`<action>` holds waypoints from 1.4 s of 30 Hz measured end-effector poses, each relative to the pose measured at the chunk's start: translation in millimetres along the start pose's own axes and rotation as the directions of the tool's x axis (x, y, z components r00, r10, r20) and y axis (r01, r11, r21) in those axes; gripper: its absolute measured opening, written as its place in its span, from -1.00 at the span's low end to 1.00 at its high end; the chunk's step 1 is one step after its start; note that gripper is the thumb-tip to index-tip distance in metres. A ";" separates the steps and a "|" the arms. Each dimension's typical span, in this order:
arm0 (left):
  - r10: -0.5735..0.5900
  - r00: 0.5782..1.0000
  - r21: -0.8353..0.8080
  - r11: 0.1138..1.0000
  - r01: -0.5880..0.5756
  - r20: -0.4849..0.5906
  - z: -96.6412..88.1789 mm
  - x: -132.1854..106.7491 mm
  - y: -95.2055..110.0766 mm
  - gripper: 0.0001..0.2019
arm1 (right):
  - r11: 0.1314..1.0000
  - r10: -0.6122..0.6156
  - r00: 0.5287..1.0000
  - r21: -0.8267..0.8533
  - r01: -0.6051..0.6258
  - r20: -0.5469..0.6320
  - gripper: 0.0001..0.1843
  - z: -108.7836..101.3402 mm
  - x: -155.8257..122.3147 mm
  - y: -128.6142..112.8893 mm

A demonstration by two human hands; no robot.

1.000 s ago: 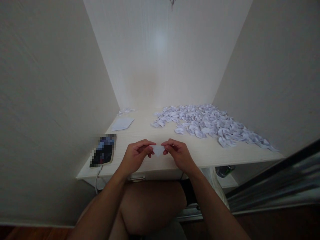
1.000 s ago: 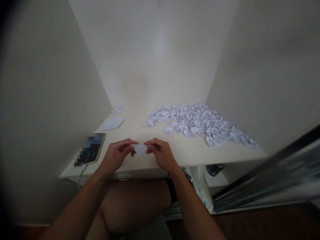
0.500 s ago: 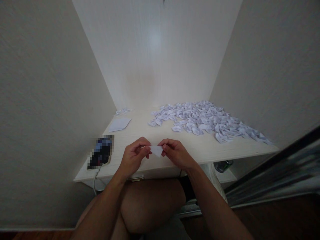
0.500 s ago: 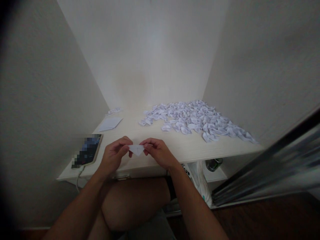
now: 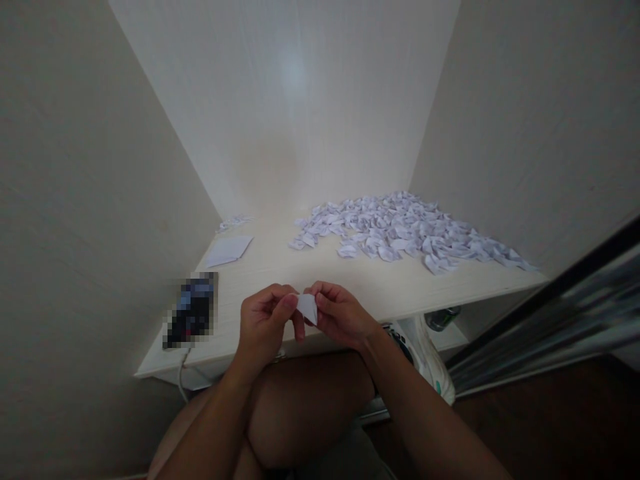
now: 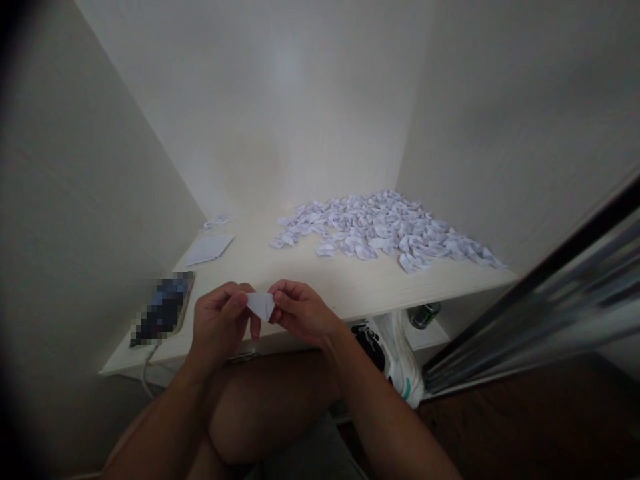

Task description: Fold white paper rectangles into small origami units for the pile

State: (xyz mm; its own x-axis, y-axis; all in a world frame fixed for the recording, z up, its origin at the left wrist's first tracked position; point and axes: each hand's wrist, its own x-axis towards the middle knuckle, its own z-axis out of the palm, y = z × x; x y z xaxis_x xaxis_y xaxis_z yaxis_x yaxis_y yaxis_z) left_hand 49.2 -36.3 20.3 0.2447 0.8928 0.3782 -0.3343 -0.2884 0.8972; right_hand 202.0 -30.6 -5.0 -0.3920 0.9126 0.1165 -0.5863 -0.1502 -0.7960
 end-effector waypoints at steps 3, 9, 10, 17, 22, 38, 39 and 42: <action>-0.060 0.998 -0.001 0.998 0.060 0.029 -2.9 0.7 3.3 -0.70 | 1.000 -0.002 1.000 -0.005 0.002 0.006 -0.52 2.4 0.4 -1.6; -0.142 0.980 -0.012 0.989 0.145 0.140 -7.8 2.2 7.8 -0.71 | 0.978 -0.079 0.992 -0.186 0.096 0.096 -0.57 0.2 -1.0 -16.1; -0.162 0.972 -0.023 0.986 0.168 0.171 -8.1 2.1 8.4 -0.72 | 0.958 -0.092 0.988 -0.260 0.122 0.124 -0.59 0.2 -2.0 -20.8; -0.262 0.908 -0.124 0.941 0.316 0.325 -6.2 -1.8 15.1 -0.69 | 0.668 -0.248 0.925 -0.640 0.378 0.288 -0.80 8.8 -11.0 -56.9; -0.211 0.915 -0.050 0.969 0.242 0.344 -4.7 -3.1 20.6 -0.70 | 0.595 -0.254 0.901 -0.678 0.433 0.353 -0.91 11.1 -9.2 -64.4; 0.038 0.996 0.398 0.917 -0.005 -0.076 2.9 -2.3 17.0 -0.78 | 0.643 -0.352 0.933 -0.705 0.300 0.076 -0.76 17.0 -24.3 -47.7; 0.020 0.996 0.396 0.918 0.016 -0.086 3.3 -1.6 16.8 -0.80 | 0.629 -0.357 0.932 -0.723 0.286 0.058 -0.78 17.4 -24.0 -46.3; -0.041 0.993 0.340 0.937 0.078 -0.114 3.7 0.6 15.2 -0.80 | 0.618 -0.393 0.919 -0.745 0.252 -0.016 -0.80 16.4 -21.3 -39.7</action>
State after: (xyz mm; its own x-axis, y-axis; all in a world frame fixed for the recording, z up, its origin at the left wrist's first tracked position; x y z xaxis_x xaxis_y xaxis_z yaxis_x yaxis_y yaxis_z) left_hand 47.6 -41.4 35.1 0.1532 0.9375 0.3125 0.0152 -0.3184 0.9478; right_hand 221.9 -50.3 33.9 -0.1185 0.9041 0.4106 0.0667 0.4198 -0.9051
